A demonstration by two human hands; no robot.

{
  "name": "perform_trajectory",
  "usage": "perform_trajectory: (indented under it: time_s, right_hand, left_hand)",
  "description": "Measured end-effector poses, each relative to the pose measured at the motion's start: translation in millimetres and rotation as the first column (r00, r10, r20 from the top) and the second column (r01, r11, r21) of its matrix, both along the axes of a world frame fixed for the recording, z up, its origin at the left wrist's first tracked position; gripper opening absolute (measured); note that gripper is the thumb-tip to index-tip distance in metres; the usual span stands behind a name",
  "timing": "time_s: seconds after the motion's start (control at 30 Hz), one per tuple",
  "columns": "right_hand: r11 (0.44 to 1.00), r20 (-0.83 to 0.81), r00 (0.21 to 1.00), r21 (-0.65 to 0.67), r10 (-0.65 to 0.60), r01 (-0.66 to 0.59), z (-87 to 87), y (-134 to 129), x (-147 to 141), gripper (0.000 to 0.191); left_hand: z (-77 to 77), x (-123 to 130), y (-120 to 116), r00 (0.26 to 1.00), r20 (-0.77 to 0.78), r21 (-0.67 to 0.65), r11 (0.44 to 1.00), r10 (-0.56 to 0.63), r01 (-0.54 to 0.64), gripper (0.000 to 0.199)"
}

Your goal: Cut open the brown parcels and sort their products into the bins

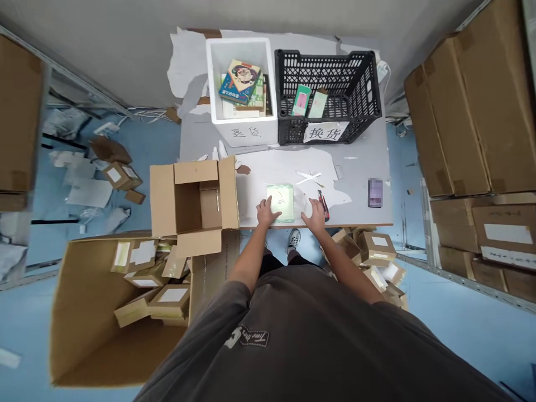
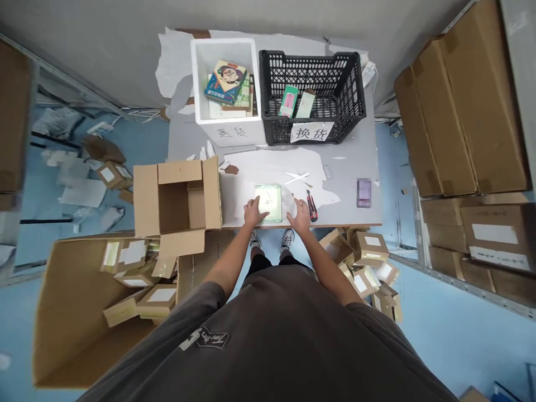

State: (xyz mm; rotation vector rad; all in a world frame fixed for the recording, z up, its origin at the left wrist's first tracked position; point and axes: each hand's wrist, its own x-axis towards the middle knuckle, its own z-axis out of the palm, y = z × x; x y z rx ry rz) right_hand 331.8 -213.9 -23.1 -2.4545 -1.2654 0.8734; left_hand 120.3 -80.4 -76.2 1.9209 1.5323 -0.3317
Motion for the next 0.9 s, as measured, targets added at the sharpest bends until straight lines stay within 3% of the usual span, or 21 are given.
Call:
perform_trajectory:
  time_s: [0.1, 0.2, 0.3, 0.47, 0.57, 0.7, 0.8, 0.9]
  right_hand:
    - [0.994, -0.074, 0.992, 0.048, 0.106, -0.102, 3.2, -0.4, -16.6, 0.077]
    - [0.930, -0.212, 0.906, 0.120, 0.366, -0.348, -3.7, 15.4, -30.7, 0.066]
    - [0.891, -0.212, 0.867, 0.042, 0.451, -0.453, -18.5, 32.1, -25.2, 0.063]
    - [0.906, -0.065, 0.951, -0.290, 0.303, -0.309, -47.5, 28.1, 14.0, 0.071]
    - [0.911, -0.025, 0.968, -0.331, 0.251, -0.245, -59.2, 15.1, 20.1, 0.074]
    - [0.926, 0.050, 0.991, -0.364, 0.125, -0.098, -62.3, 14.3, -0.9, 0.080]
    - [0.960, 0.125, 0.992, -0.278, 0.006, 0.030, -57.5, 25.8, -18.9, 0.074]
    - [0.994, 0.012, 0.998, -0.087, -0.064, 0.065, -56.0, 41.5, -29.4, 0.057]
  left_hand:
    - [-3.3, -13.7, 7.8, 0.998, 0.002, -0.027, 0.997, -0.070, 0.070, 0.096]
    - [-0.9, -27.6, 10.4, 0.992, -0.024, -0.041, 0.992, -0.121, 0.120, 0.096]
    - [1.3, -41.3, 6.8, 0.986, -0.082, -0.068, 0.988, -0.144, 0.139, 0.087]
    - [-3.2, -56.1, -2.6, 0.984, -0.098, -0.110, 0.984, -0.150, 0.139, 0.087]
    - [-8.8, -59.1, -5.8, 0.984, -0.110, -0.109, 0.986, -0.142, 0.130, 0.088]
    - [-10.3, -58.7, -7.5, 0.989, -0.123, -0.132, 0.989, -0.088, 0.071, 0.091]
    - [-3.8, -54.6, -8.4, 0.997, -0.068, -0.085, 0.996, -0.035, 0.029, 0.086]
    - [2.6, -45.6, -8.9, 0.998, 0.068, 0.022, 1.000, -0.009, 0.007, 0.071]
